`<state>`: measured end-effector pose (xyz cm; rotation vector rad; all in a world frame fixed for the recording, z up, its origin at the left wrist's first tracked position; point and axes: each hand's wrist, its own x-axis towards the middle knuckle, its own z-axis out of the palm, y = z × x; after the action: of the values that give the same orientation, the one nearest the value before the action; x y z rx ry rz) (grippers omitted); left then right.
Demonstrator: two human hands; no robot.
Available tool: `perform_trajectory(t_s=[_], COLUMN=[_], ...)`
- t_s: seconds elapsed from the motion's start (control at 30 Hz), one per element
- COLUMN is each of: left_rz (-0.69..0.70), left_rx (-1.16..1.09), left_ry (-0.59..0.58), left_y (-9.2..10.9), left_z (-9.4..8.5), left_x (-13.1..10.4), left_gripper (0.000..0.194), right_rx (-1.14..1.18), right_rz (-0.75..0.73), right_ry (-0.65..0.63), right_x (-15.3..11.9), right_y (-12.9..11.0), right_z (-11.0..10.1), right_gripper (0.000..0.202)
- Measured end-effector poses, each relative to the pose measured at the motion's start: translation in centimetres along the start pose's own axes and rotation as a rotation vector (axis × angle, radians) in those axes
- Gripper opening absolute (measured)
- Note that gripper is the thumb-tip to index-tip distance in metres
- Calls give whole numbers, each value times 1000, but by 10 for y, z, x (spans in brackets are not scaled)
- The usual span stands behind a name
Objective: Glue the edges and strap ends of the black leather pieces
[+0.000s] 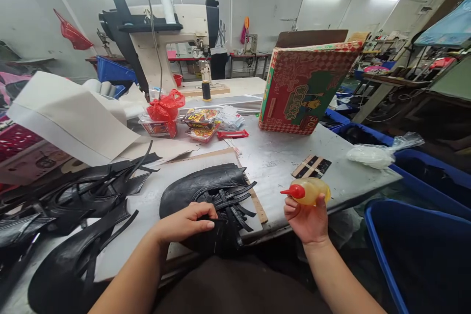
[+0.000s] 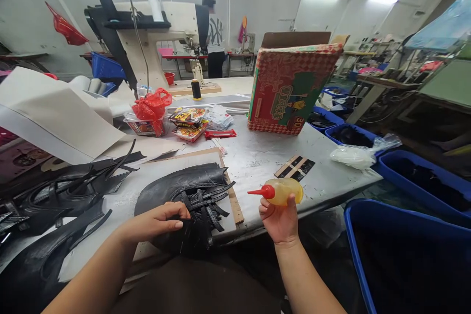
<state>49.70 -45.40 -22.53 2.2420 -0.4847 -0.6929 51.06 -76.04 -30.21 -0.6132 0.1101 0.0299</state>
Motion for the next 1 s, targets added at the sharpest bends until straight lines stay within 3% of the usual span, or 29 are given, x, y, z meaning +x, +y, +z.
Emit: perform_trajectory(t_s=[0.2, 0.37, 0.6, 1.0], left_rz=[-151, -177, -197, -201], left_rx=[30, -81, -161, -233], left_ry=[252, 333, 351, 322], left_y=[25, 34, 29, 31], left_z=[23, 31, 32, 31], left_x=[17, 28, 30, 32], left_gripper=[18, 18, 19, 23], right_rx=[-133, -260, -358, -539], right_rz=[-184, -316, -435, -462], right_ry=[58, 67, 71, 3], right_x=[-7, -15, -19, -17], right_y=[4, 3, 6, 14], right_z=[8, 17, 19, 6], right_gripper=[46, 55, 51, 44])
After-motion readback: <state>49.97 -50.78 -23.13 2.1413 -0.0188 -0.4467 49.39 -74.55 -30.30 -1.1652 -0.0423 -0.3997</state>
